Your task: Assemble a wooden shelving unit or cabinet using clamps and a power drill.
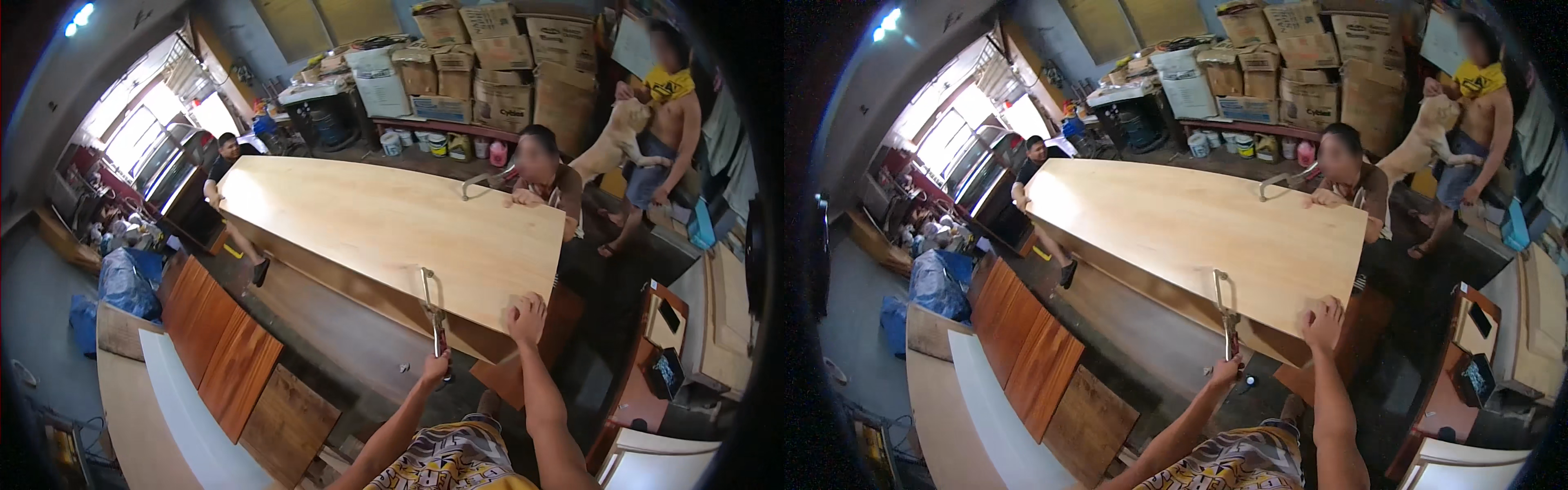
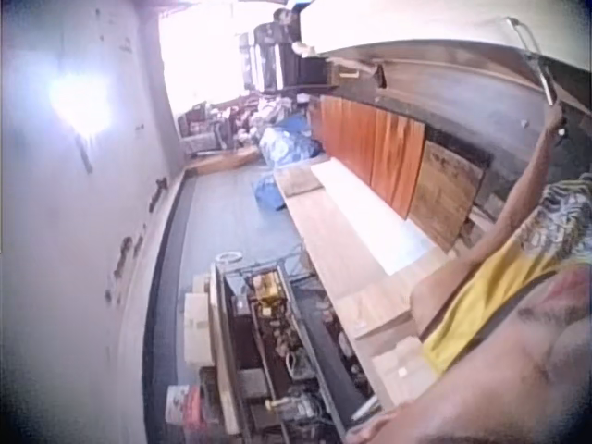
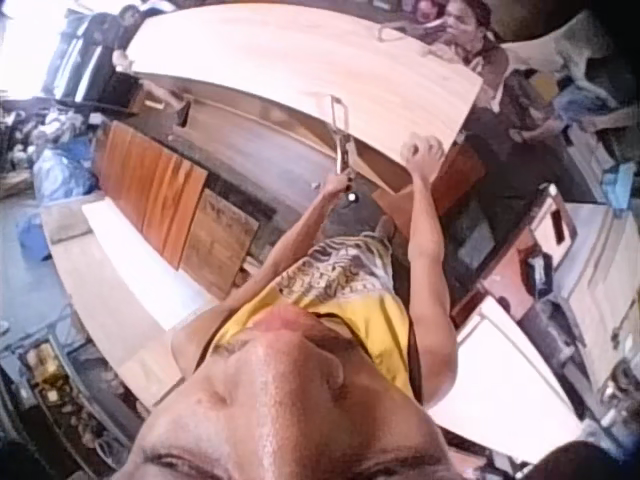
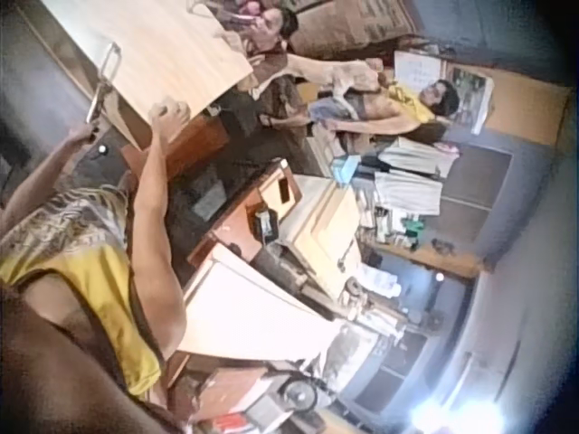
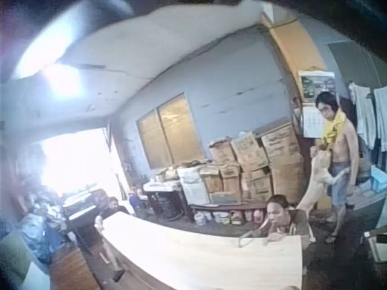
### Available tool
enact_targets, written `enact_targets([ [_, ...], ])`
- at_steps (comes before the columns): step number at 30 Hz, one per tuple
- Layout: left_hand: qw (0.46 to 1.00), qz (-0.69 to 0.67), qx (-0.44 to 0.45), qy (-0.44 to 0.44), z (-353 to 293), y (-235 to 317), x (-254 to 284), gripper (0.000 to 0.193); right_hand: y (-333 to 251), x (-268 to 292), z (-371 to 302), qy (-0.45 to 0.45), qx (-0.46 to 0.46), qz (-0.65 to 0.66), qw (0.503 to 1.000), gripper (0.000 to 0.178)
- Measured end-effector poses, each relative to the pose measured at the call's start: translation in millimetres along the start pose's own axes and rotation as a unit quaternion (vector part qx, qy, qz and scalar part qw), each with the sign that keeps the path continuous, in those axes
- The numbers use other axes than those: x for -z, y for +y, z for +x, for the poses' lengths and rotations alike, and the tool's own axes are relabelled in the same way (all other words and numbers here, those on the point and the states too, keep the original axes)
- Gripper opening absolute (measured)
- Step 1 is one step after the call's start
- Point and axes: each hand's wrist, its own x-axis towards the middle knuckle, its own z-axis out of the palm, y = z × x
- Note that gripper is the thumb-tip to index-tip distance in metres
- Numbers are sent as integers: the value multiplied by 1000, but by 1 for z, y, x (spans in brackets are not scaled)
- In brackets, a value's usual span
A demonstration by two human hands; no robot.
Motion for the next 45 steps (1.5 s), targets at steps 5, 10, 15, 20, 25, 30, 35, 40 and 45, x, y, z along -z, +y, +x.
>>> enact_targets([
  [5,999,-2,-29,21,17,-10,7,24,-9,-6,4,-19,-2,2,1000,34],
  [10,998,36,-22,42,23,-16,4,26,-1,-10,0,-21,4,-3,1000,35],
  [15,997,39,-56,42,27,-18,6,27,-6,-5,5,-26,5,0,1000,34],
  [20,998,51,-40,25,15,-7,3,26,-3,-6,4,-18,0,-7,1000,34],
  [25,999,38,-15,20,0,4,-1,27,-1,-7,2,-32,-14,-19,999,34],
  [30,999,51,-10,1,9,-1,5,37,-4,-7,3,-23,1,-1,1000,35],
  [35,999,54,-3,2,13,-2,5,37,-4,-8,4,-54,-15,13,998,38],
  [40,999,46,-8,5,5,4,0,35,-2,-6,4,-21,0,-7,1000,34],
  [45,998,55,-10,-1,7,2,6,35,-5,-7,4,-23,2,-8,1000,35],
])
